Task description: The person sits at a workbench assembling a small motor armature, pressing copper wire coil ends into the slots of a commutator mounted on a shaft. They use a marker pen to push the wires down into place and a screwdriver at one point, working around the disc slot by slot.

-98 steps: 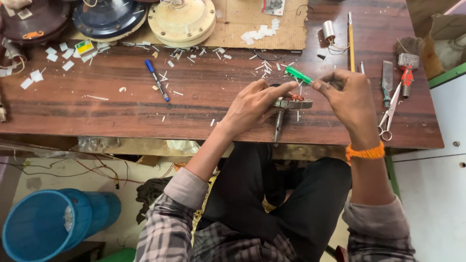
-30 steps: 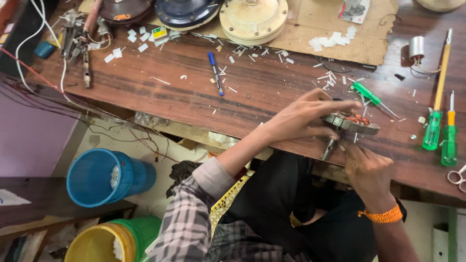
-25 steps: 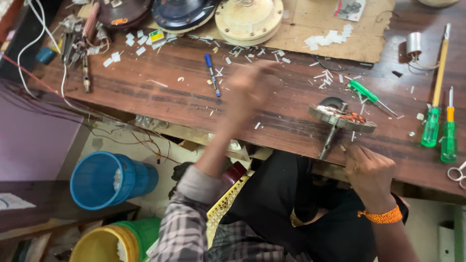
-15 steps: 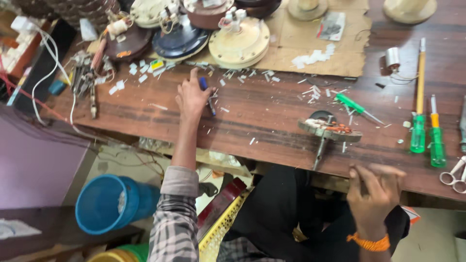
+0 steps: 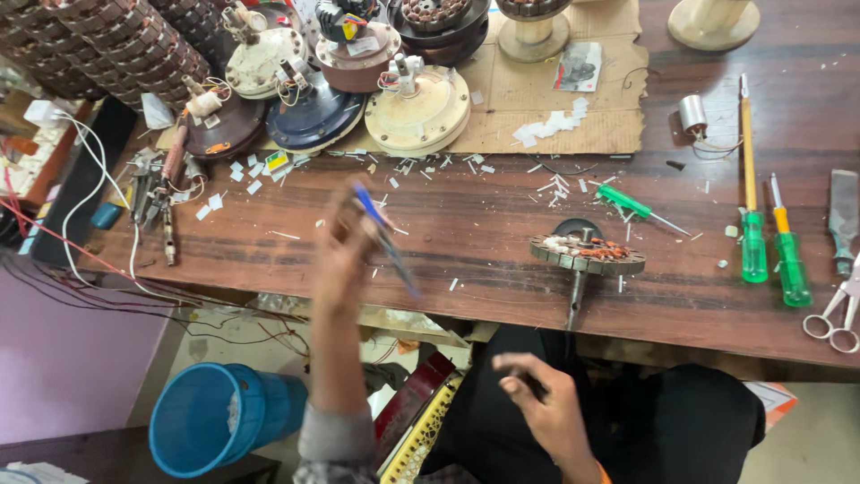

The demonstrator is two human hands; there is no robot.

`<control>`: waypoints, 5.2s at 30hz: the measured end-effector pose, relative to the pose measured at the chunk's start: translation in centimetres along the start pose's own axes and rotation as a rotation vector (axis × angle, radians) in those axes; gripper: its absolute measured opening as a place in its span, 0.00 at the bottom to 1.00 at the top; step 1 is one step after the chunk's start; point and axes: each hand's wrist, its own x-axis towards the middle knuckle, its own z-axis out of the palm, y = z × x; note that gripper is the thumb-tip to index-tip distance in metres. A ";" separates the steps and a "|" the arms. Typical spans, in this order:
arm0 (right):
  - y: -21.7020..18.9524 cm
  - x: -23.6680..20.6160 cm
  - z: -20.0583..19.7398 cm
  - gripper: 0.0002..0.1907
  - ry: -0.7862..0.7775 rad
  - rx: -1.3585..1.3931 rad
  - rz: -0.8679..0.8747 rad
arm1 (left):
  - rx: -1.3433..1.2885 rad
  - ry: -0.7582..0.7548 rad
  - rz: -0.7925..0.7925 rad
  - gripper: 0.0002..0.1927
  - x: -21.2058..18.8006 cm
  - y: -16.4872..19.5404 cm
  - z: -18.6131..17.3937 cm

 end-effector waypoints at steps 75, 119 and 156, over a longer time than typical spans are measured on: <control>-16.0 7.6 -11.4 0.07 0.066 -0.964 -0.510 | 0.560 -0.194 0.552 0.18 -4.0 -8.7 16.0; -14.7 1.4 -7.6 0.08 0.135 -0.643 -0.302 | 0.593 -0.762 0.351 0.12 -6.0 -7.5 10.5; -8.9 -2.1 -3.8 0.03 0.215 -0.435 0.030 | 0.306 -0.933 0.074 0.06 -11.3 -9.2 9.3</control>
